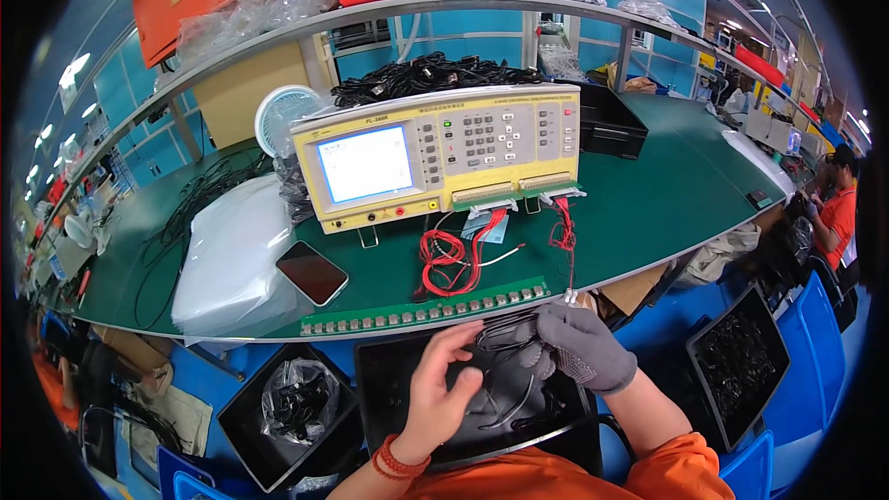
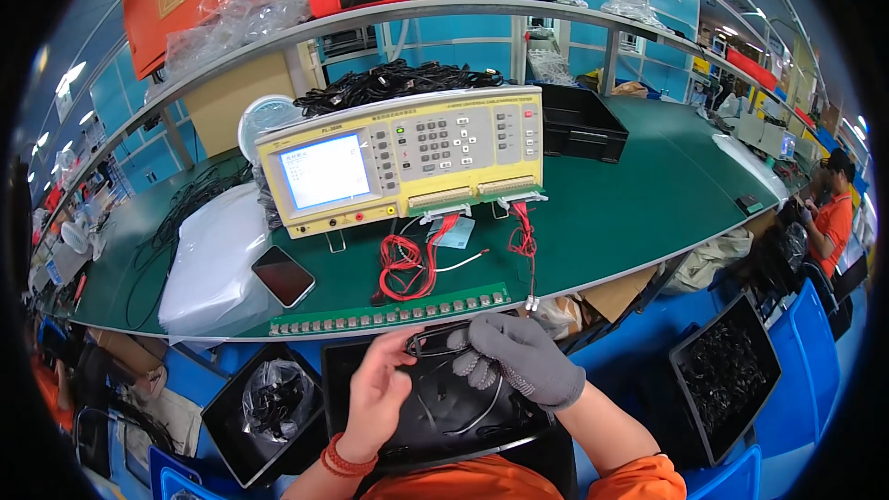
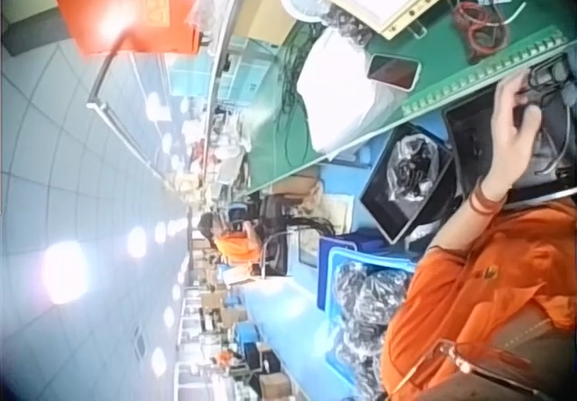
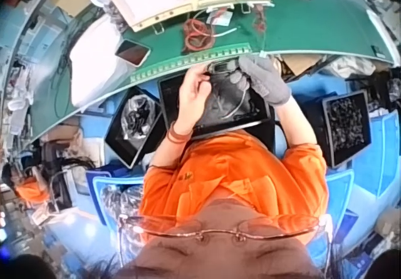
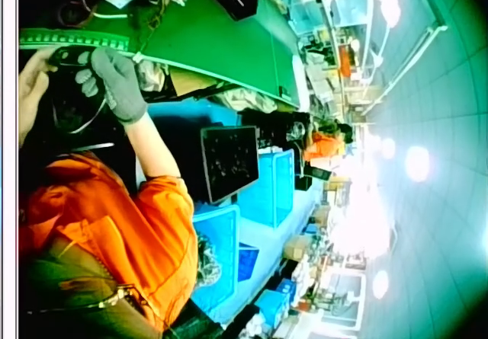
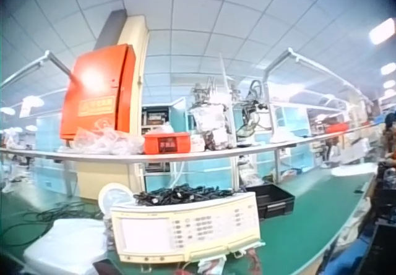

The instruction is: Testing and sorting power cables using a universal cable tester.

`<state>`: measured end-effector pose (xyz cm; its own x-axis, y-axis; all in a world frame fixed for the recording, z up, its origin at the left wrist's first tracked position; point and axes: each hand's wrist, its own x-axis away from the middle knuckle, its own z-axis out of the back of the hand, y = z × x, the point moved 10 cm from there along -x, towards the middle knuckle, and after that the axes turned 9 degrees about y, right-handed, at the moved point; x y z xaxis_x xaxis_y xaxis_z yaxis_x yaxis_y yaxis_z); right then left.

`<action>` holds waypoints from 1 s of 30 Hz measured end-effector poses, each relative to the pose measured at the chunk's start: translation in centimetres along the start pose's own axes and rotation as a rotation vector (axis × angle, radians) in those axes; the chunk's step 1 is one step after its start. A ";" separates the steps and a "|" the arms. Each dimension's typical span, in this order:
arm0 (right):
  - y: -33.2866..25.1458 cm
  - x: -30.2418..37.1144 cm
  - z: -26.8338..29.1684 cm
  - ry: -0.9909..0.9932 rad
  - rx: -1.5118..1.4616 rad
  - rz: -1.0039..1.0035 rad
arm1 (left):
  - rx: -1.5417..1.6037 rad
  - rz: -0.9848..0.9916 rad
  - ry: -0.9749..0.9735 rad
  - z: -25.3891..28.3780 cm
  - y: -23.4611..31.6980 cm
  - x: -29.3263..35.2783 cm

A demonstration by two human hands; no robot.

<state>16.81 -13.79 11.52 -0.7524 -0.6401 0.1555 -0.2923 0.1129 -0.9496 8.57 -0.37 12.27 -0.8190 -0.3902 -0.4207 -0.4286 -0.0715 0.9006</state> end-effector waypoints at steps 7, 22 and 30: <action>2.7 -0.5 -2.4 0.010 -0.150 0.061 | 0.337 0.303 0.201 1.2 -2.7 -0.4; 11.6 -0.8 -4.1 -0.047 -0.377 -0.356 | 0.139 0.272 -0.096 -1.0 -3.3 -0.6; -3.5 2.4 -3.9 0.395 1.095 1.167 | -0.254 0.318 -0.168 -0.6 -4.3 0.4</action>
<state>13.74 -12.73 16.30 -0.3976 -0.3597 -0.8441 0.9056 -0.3018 -0.2979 10.30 -0.79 8.33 -0.9548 -0.2757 -0.1113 -0.0551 -0.2036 0.9775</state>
